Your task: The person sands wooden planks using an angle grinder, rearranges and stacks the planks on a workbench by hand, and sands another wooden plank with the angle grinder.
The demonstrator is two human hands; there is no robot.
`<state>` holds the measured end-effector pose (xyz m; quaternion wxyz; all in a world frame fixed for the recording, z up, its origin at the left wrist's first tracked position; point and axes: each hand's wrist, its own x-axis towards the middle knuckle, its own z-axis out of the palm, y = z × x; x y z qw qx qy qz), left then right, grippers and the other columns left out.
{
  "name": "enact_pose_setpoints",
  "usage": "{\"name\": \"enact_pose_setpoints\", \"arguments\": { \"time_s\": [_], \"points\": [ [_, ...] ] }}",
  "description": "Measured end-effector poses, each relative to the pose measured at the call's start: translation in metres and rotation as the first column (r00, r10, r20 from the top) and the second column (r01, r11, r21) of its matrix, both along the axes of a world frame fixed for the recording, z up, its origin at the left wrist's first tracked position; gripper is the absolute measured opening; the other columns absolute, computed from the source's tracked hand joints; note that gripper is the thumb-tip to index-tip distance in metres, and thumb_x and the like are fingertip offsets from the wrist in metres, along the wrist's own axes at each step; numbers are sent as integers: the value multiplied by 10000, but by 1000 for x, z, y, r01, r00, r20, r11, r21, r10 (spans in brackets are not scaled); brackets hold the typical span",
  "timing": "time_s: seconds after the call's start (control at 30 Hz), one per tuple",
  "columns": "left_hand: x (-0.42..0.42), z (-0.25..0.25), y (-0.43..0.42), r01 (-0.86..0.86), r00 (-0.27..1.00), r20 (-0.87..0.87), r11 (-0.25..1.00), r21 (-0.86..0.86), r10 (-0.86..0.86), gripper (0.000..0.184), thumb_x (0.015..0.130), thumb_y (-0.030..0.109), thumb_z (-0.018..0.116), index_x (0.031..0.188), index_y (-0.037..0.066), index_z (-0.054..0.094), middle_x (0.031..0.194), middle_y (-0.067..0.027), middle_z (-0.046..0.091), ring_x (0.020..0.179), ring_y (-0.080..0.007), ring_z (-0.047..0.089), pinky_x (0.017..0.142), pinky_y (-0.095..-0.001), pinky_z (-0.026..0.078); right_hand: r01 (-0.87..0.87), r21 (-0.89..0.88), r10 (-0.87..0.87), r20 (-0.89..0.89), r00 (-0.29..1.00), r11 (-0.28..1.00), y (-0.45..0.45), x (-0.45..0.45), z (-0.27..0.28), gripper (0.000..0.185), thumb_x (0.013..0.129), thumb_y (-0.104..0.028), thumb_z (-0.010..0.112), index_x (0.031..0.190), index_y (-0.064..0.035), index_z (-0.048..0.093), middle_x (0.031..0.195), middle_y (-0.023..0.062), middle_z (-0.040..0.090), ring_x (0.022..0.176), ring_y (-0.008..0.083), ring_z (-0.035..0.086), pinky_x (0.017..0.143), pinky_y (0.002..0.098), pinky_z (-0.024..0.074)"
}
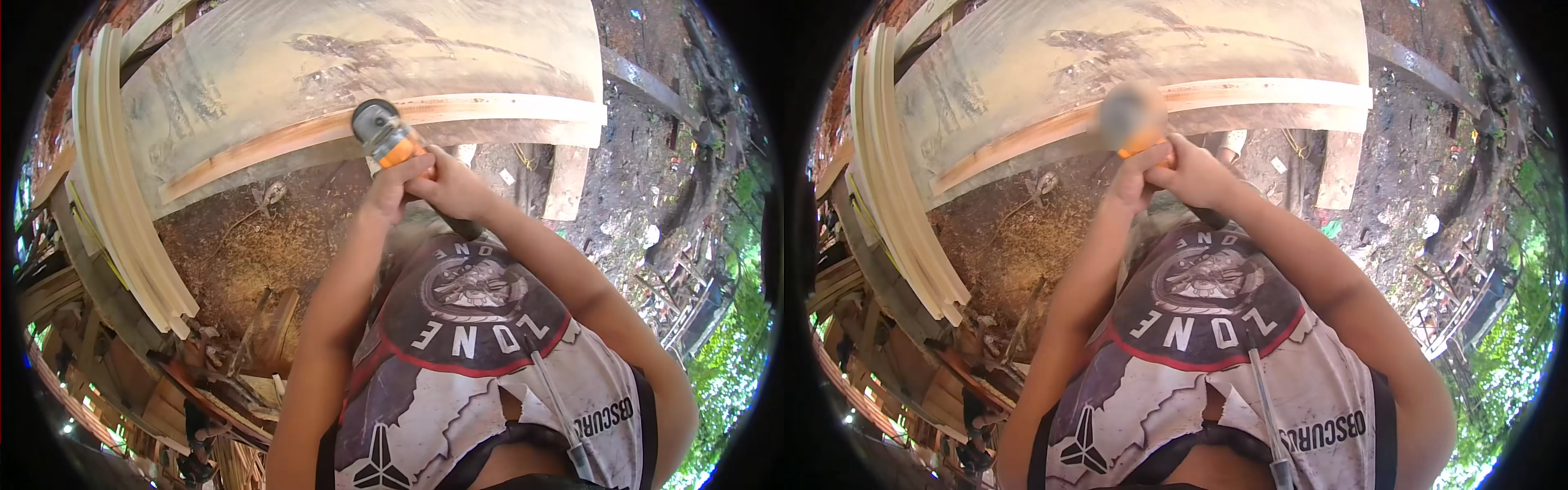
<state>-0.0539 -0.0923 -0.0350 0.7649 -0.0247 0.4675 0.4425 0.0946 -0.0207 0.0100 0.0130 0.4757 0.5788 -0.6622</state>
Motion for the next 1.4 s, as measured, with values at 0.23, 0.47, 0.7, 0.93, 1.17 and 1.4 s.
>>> {"name": "enact_pose_setpoints", "arguments": {
  "time_s": [0.23, 0.47, 0.7, 0.93, 1.17, 1.4],
  "points": [
    [-51, 20, -19, -189, 982, -27, 982, -18, 189, 346, 859, 315, 790, 1106, 104, 671, 1022, -27, 691, 930, -151, 680, 804, -337, 564, -220, 10, 217, 100, 971, 976, 4, -68, 23, 652, 860, -437, 701, 1291, 32, 559, 1117, 275, 702, 1052, 400, 699, 920, 457, 532],
    [7, 4, 10, -68, 997, 40, 998, -4, 68, 325, 834, 265, 829, 1066, 114, 660, 930, -6, 678, 842, -136, 678, 738, -306, 557, -38, 53, 28, 183, 983, 998, 5, -2, 21, 540, 863, -335, 732, 1248, 15, 589, 1043, 167, 716, 954, 252, 709, 872, 374, 550],
    [97, 14, 62, 159, 971, 171, 986, 44, -164, 203, 849, 219, 819, 952, 131, 667, 860, 19, 667, 742, -99, 654, 666, -267, 539, 322, -60, -320, 52, 946, 945, 16, 96, 17, 540, 858, -289, 747, 1244, 49, 580, 1023, 139, 704, 935, 190, 684, 826, 344, 557],
    [179, 3, 106, 390, 910, 88, 909, 150, -405, 336, 863, 342, 799, 1068, 100, 684, 923, -43, 686, 757, -159, 678, 660, -315, 556, 452, -149, -454, 25, 891, 879, 34, 178, 13, 327, 943, -198, 662, 1179, 24, 614, 1015, 56, 685, 857, 97, 652, 733, 265, 543],
    [194, 1, 147, 599, 801, -39, 800, 33, -598, 399, 814, 344, 835, 1086, 75, 721, 976, -78, 712, 817, -181, 695, 757, -356, 559, 614, -160, -623, -8, 782, 773, 45, 188, -1, 232, 970, -195, 617, 1087, 4, 638, 941, 32, 680, 803, 94, 642, 729, 262, 537],
    [111, 33, 94, 226, 896, -402, 973, 45, -189, 348, 753, 213, 859, 1033, 29, 765, 955, -76, 747, 824, -151, 710, 733, -301, 561, 463, -151, -473, -31, 881, 873, 27, 112, -8, 381, 943, -227, 642, 1211, 16, 523, 945, 65, 638, 755, 103, 603, 679, 285, 511]
  ]
}}
